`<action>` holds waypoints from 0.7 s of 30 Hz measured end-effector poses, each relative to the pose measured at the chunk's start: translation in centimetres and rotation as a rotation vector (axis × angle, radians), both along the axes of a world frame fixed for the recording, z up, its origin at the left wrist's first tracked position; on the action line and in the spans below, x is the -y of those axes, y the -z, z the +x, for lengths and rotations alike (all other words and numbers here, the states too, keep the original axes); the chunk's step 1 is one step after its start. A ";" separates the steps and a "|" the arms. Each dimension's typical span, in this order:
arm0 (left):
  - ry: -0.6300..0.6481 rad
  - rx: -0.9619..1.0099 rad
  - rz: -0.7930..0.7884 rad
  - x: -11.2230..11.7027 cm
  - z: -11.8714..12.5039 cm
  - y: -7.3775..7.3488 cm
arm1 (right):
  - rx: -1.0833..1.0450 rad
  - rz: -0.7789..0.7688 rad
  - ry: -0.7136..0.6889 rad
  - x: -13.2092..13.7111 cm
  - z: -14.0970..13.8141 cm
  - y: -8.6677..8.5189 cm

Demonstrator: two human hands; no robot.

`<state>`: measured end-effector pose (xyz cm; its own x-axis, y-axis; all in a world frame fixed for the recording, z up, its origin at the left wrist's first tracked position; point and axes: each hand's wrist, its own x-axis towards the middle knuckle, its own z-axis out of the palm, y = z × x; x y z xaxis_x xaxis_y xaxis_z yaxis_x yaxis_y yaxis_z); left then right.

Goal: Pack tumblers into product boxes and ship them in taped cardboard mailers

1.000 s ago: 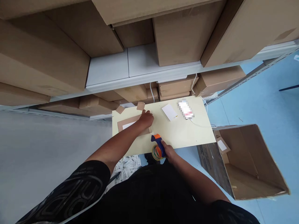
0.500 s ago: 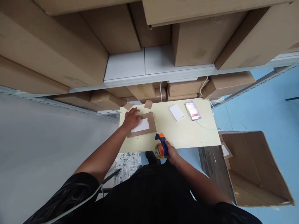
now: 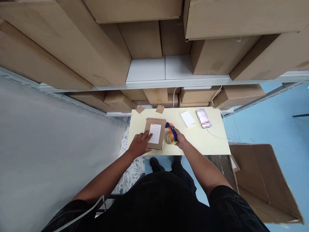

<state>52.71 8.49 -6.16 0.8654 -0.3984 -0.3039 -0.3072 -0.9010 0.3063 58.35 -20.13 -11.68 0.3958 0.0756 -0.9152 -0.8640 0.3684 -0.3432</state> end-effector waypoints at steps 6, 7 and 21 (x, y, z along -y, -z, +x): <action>-0.011 0.086 0.000 2.1 0.5 1.3 | -0.034 0.073 -0.103 0.3 2.1 -0.3; -0.015 0.089 0.007 2.2 0.4 1.4 | -0.044 0.086 -0.110 0.5 1.9 -0.1; -0.153 0.130 0.072 6.9 -0.1 3.1 | -0.077 0.392 0.042 0.6 -15.1 2.6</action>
